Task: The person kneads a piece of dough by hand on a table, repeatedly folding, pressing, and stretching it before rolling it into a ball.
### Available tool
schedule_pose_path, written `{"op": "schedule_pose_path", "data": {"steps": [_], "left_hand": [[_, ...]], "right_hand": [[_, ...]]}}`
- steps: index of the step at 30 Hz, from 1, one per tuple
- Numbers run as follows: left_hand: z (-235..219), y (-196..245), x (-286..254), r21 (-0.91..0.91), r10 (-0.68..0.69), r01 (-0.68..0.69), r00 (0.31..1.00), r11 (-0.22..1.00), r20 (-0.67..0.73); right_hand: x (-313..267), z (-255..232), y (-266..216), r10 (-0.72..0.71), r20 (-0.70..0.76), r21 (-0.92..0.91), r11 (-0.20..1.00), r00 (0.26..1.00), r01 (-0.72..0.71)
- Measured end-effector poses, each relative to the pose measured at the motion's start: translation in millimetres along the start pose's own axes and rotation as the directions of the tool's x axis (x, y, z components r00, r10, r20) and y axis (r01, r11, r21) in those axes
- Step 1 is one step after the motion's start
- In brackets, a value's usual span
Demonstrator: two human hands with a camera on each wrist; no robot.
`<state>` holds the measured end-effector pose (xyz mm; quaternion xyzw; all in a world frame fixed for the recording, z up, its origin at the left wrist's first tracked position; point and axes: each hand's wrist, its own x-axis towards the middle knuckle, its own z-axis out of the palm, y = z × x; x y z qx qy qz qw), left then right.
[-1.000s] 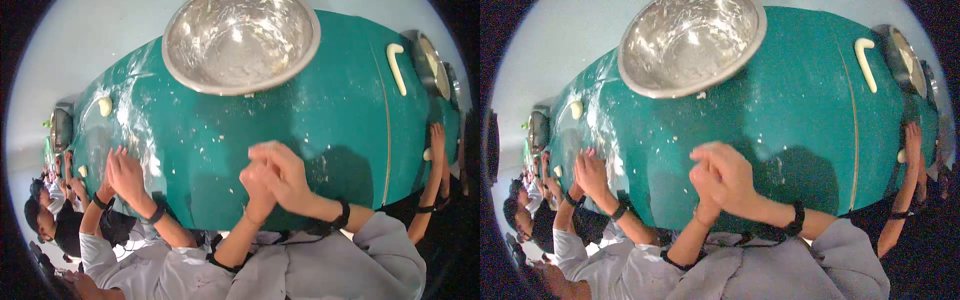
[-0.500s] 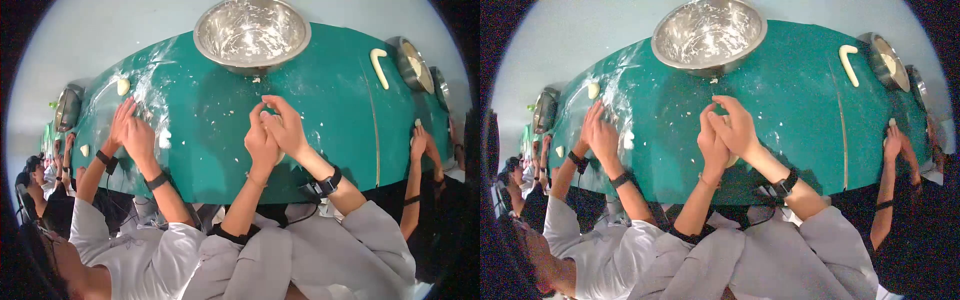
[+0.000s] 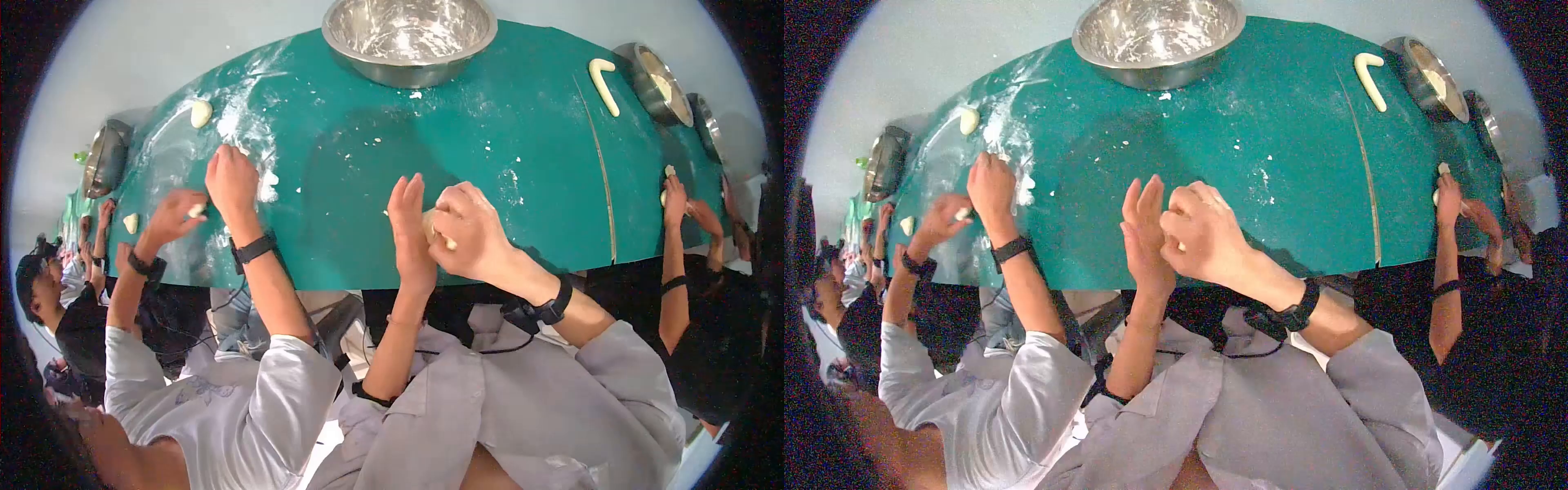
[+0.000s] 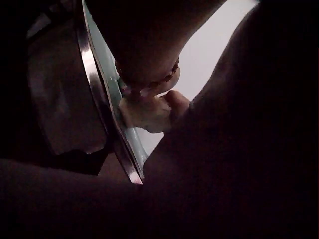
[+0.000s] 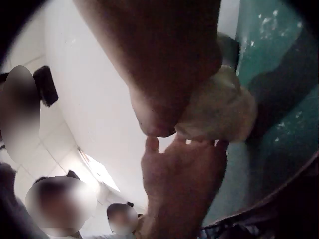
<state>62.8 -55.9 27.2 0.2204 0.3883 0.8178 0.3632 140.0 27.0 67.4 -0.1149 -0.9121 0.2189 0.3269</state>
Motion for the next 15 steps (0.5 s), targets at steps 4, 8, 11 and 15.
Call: {"op": "schedule_pose_path", "data": {"steps": [4,8,11,15], "left_hand": [[9,-4,25,0.153,0.041,-0.039,0.999,0.987,-0.009],[1,-1,50,0.496,0.222,-0.151,0.971,0.855,-0.086],[-18,-5,60,0.581,0.254,-0.136,0.959,0.802,-0.125],[-14,-5,76,0.489,0.048,0.065,0.975,0.870,-0.215]], "right_hand": [[23,-4,14,-0.129,0.107,-0.099,0.985,0.986,0.140],[46,13,38,-0.064,0.075,-0.211,0.974,0.995,0.079],[70,39,61,-0.209,0.041,-0.171,0.962,0.977,0.213],[118,70,99,-0.004,0.097,-0.130,0.991,0.995,0.016]]}}
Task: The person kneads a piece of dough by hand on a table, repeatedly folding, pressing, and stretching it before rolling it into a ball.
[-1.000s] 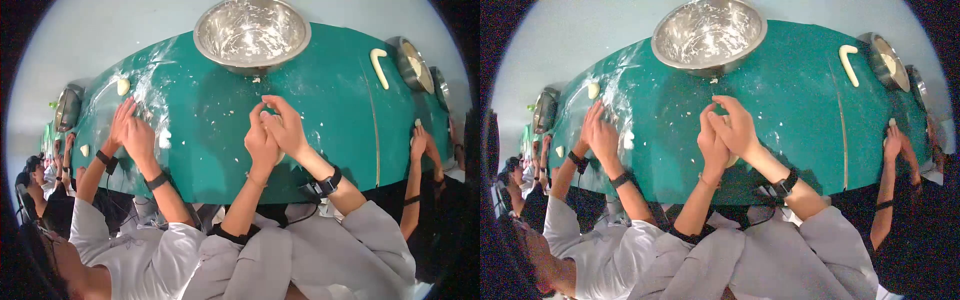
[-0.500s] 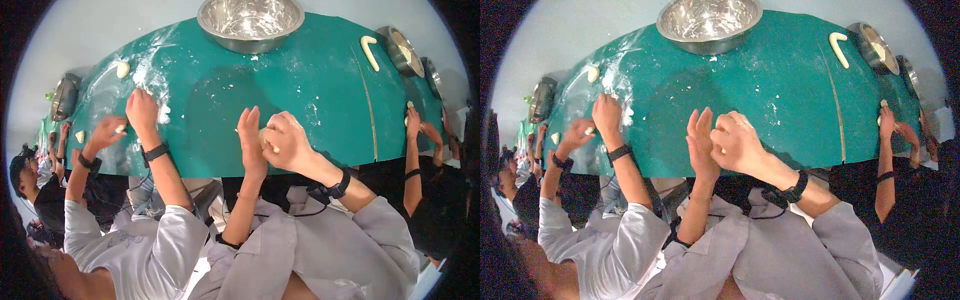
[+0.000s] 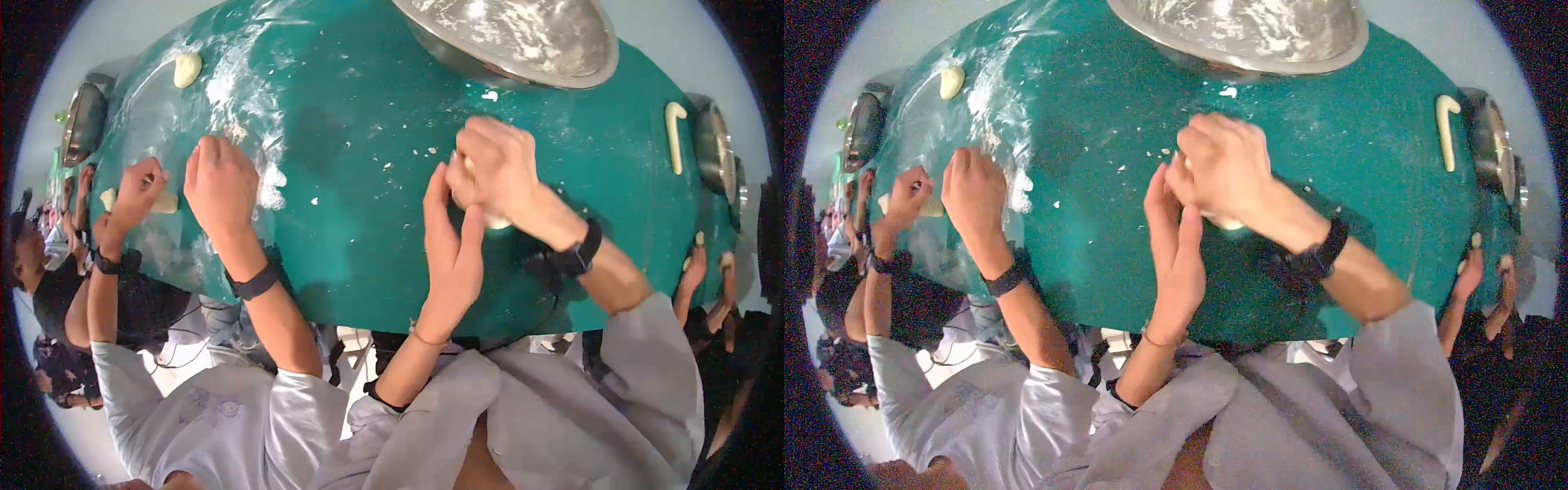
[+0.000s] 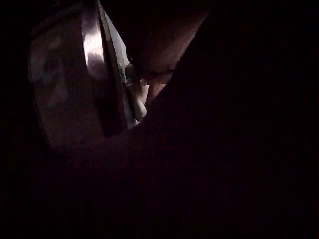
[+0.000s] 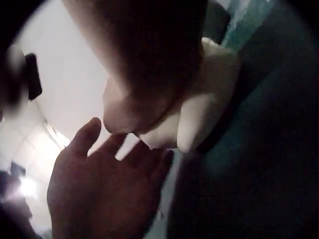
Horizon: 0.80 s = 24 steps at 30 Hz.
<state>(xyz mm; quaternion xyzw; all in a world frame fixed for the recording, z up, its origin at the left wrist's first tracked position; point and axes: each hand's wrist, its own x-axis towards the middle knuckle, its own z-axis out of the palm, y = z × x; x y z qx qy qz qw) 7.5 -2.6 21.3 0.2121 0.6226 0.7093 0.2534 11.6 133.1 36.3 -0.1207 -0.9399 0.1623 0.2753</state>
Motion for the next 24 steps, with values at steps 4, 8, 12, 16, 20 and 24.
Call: {"op": "schedule_pose_path", "data": {"steps": [4,8,12,16,20,24], "left_hand": [[0,7,23,0.093,-0.053,0.045,0.994,0.995,0.092],[10,11,58,0.411,0.028,-0.011,0.999,0.912,-0.036],[24,33,65,0.343,-0.119,0.069,0.985,0.937,0.125],[37,28,23,0.514,-0.071,-0.126,0.935,0.849,0.347],[51,30,-43,0.517,0.119,-0.308,0.923,0.799,0.366],[48,-8,-60,0.298,0.304,-0.367,0.923,0.881,0.236]], "right_hand": [[14,3,8,0.149,-0.003,0.096,0.984,0.989,-0.148],[8,7,25,0.474,-0.178,0.463,0.814,0.862,-0.352],[-39,-3,15,0.664,-0.054,0.873,0.394,0.746,-0.287],[-93,-47,-13,0.616,0.087,0.933,0.224,0.783,-0.280],[-134,-71,-23,0.558,0.220,0.950,0.063,0.800,-0.305],[-139,-88,-61,0.589,0.062,0.725,0.528,0.806,-0.442]]}}
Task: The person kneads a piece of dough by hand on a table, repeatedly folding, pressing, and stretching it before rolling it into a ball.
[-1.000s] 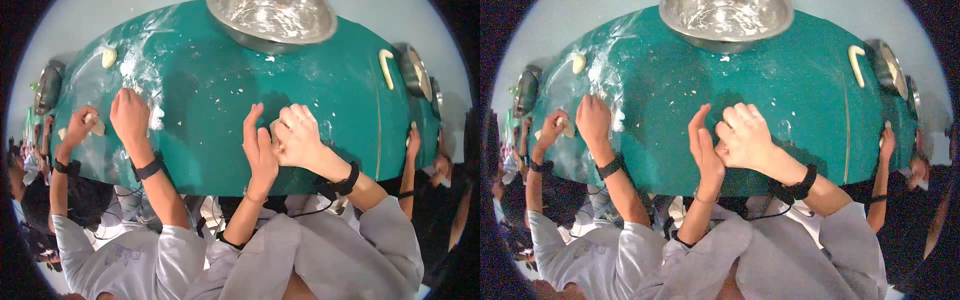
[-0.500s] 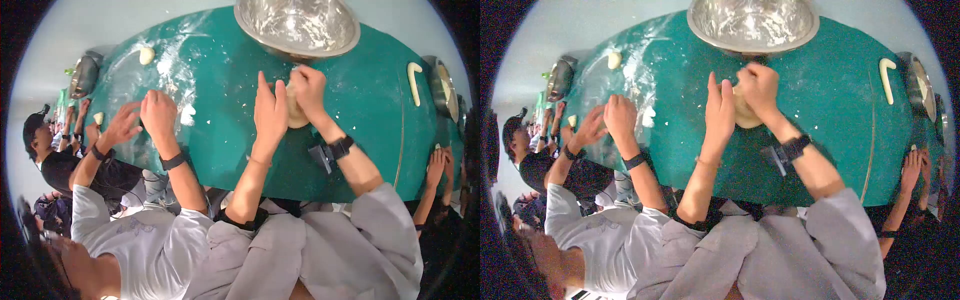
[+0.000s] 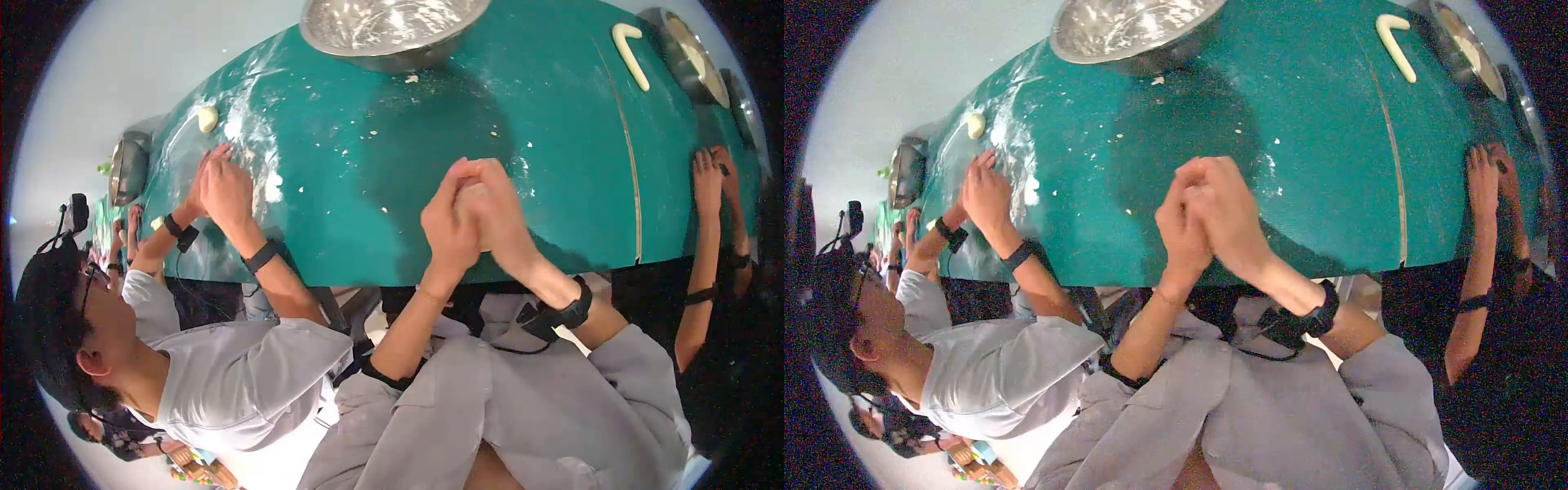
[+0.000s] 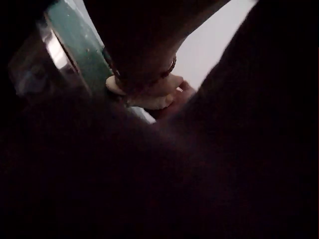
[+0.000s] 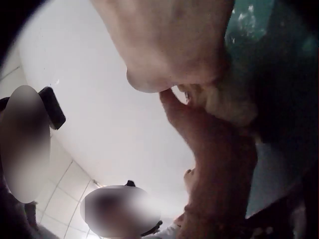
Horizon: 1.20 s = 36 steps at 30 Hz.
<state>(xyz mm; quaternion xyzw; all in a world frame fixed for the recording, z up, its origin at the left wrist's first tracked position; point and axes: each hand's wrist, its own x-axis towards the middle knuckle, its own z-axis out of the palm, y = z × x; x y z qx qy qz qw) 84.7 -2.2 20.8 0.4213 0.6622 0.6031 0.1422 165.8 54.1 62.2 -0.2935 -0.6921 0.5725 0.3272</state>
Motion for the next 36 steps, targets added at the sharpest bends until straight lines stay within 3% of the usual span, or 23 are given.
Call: {"op": "schedule_pose_path", "data": {"steps": [2,5,9,12,13,16,18,19,20,21,22,23,26,27,28,30,32,33,34,36], "left_hand": [[-3,0,7,-0.147,-0.121,0.116,0.992,0.982,-0.026],[0,-12,20,-0.050,-0.084,0.081,0.995,0.995,-0.049],[3,-43,46,-0.104,-0.047,0.043,0.998,0.994,-0.040],[9,-43,70,0.086,0.000,0.014,0.987,0.996,-0.158],[12,-46,73,0.091,-0.048,0.068,0.978,0.994,-0.202],[7,-41,77,-0.234,-0.204,0.159,0.962,0.959,-0.180],[-6,-60,65,-0.129,-0.110,0.097,0.990,0.987,-0.093],[-5,-58,63,-0.247,-0.099,0.075,0.991,0.966,-0.087],[-4,-60,61,-0.360,-0.089,0.054,0.993,0.931,-0.081],[0,-48,50,-0.610,-0.139,0.052,0.986,0.790,-0.097],[-2,-31,40,-0.808,-0.196,0.036,0.975,0.588,-0.099],[-21,-6,35,-0.913,-0.290,0.137,0.957,0.383,0.022],[-52,-21,24,-0.771,-0.273,0.022,0.941,0.636,-0.198],[-60,-19,23,-0.766,-0.251,0.020,0.950,0.643,-0.185],[-67,-16,21,-0.760,-0.233,0.020,0.957,0.649,-0.174],[-74,-15,9,-0.740,-0.228,0.031,0.959,0.672,-0.167],[-81,-20,7,-0.704,-0.218,0.031,0.960,0.709,-0.177],[-81,-22,7,-0.705,-0.236,0.019,0.948,0.709,-0.212],[-82,-24,9,-0.692,-0.235,0.043,0.954,0.721,-0.185],[-82,-28,10,-0.660,-0.247,0.093,0.959,0.745,-0.143]], "right_hand": [[6,8,-11,-0.125,-0.040,-0.113,0.986,0.991,0.120],[24,21,-11,-0.225,-0.110,-0.241,0.951,0.968,0.194],[53,26,7,-0.312,-0.178,-0.299,0.921,0.933,0.251],[83,30,15,-0.175,-0.164,-0.209,0.968,0.971,0.140],[92,29,20,-0.197,-0.160,-0.189,0.968,0.967,0.166],[92,27,17,-0.313,-0.129,-0.212,0.936,0.941,0.282],[87,26,5,-0.471,-0.083,-0.325,0.846,0.878,0.423],[80,28,-9,-0.551,-0.021,-0.399,0.770,0.834,0.498],[73,29,-24,-0.513,0.045,-0.491,0.736,0.857,0.466],[62,32,-40,-0.450,0.102,-0.578,0.699,0.887,0.421],[54,38,-48,-0.377,0.152,-0.657,0.652,0.914,0.378],[53,41,-50,-0.311,0.126,-0.654,0.688,0.942,0.314],[44,37,-19,-0.320,0.328,-0.772,0.452,0.889,0.447],[35,40,-34,-0.238,0.401,-0.771,0.432,0.884,0.467],[26,42,-31,-0.294,0.495,-0.743,0.344,0.818,0.574],[15,46,-34,-0.154,0.652,-0.690,0.286,0.743,0.665],[14,38,0,-0.312,0.723,-0.583,0.203,0.617,0.787],[19,30,15,-0.387,0.748,-0.524,0.153,0.539,0.838],[29,21,13,-0.433,0.737,-0.469,0.225,0.519,0.854],[58,20,26,-0.580,0.535,-0.547,0.317,0.615,0.775]]}}
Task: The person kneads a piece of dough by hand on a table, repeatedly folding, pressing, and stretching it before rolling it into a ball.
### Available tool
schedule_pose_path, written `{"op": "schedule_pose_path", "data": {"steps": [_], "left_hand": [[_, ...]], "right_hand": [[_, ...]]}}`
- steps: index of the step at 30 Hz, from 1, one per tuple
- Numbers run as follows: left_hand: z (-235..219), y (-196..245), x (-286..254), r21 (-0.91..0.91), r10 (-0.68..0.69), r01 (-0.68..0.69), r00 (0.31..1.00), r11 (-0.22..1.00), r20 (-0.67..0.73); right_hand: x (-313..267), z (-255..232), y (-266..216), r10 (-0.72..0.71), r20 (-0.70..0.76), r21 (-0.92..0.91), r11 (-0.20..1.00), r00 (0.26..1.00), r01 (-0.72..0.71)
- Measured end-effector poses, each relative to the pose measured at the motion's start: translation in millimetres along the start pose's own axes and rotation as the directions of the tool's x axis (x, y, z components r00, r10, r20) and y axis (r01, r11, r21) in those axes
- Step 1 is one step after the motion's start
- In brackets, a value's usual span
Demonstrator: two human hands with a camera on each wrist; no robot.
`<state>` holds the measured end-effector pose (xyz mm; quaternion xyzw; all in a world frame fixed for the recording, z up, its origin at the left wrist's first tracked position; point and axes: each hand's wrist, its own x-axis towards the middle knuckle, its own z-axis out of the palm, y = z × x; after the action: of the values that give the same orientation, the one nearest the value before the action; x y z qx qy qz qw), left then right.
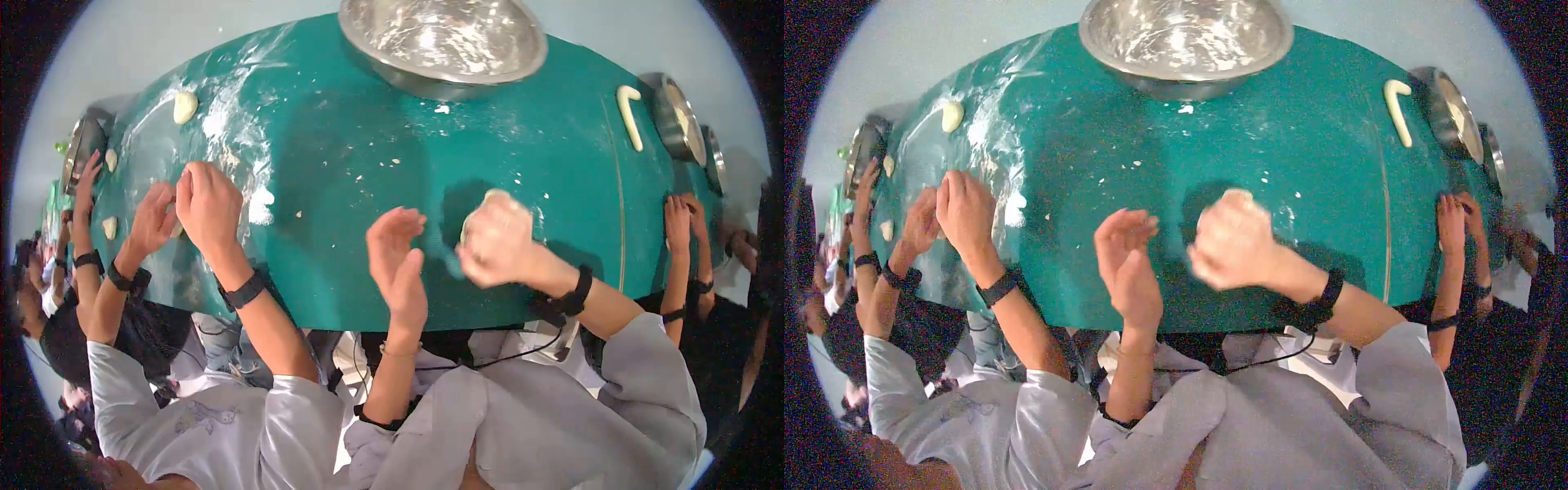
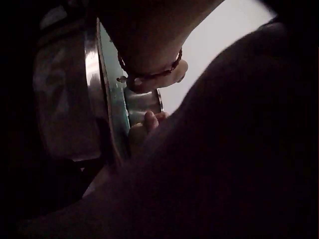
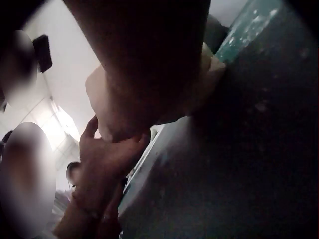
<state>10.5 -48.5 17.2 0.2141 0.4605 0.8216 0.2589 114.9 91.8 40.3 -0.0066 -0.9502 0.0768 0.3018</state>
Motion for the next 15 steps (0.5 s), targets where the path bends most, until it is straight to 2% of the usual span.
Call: {"op": "schedule_pose_path", "data": {"steps": [1,2,4,5,7,8,9,10,12,13,14,15], "left_hand": [[2,-3,3,0.047,-0.034,0.033,0.999,0.998,0.020],[9,-1,5,0.006,-0.144,0.144,0.989,0.990,0.037],[27,15,20,-0.059,-0.322,0.329,0.941,0.943,0.102],[31,22,28,0.098,-0.293,0.281,0.944,0.955,0.153],[40,34,33,0.395,-0.265,0.155,0.933,0.906,0.242],[41,27,33,0.488,-0.200,0.073,0.956,0.870,0.214],[42,10,40,0.575,-0.131,-0.010,0.970,0.818,0.203],[46,-3,50,0.649,-0.052,-0.103,0.975,0.754,0.215],[59,-11,52,0.619,-0.038,-0.090,0.981,0.780,0.191],[64,-17,53,0.601,-0.038,-0.076,0.984,0.795,0.174],[57,-29,59,0.448,-0.085,0.039,0.993,0.893,0.084],[54,-27,65,0.396,-0.159,0.113,0.984,0.911,0.085]], "right_hand": [[9,8,18,0.215,0.002,0.143,0.967,0.977,-0.213],[18,17,35,0.428,0.025,0.276,0.865,0.903,-0.418],[37,30,54,0.490,0.001,0.247,0.844,0.872,-0.475],[47,33,61,0.508,-0.015,0.230,0.840,0.861,-0.491],[51,34,65,0.669,-0.004,0.414,0.678,0.743,-0.607],[42,35,62,0.749,0.030,0.498,0.564,0.662,-0.659],[35,39,68,0.800,-0.059,0.681,0.469,0.597,-0.562],[36,36,66,0.848,-0.051,0.800,0.351,0.528,-0.487],[37,33,50,0.927,0.008,0.953,0.106,0.375,-0.283],[32,31,39,0.883,-0.040,0.941,0.191,0.468,-0.279],[31,32,29,0.918,0.176,0.964,-0.089,0.355,-0.249],[25,29,21,0.906,0.162,0.963,-0.060,0.390,-0.263]]}}
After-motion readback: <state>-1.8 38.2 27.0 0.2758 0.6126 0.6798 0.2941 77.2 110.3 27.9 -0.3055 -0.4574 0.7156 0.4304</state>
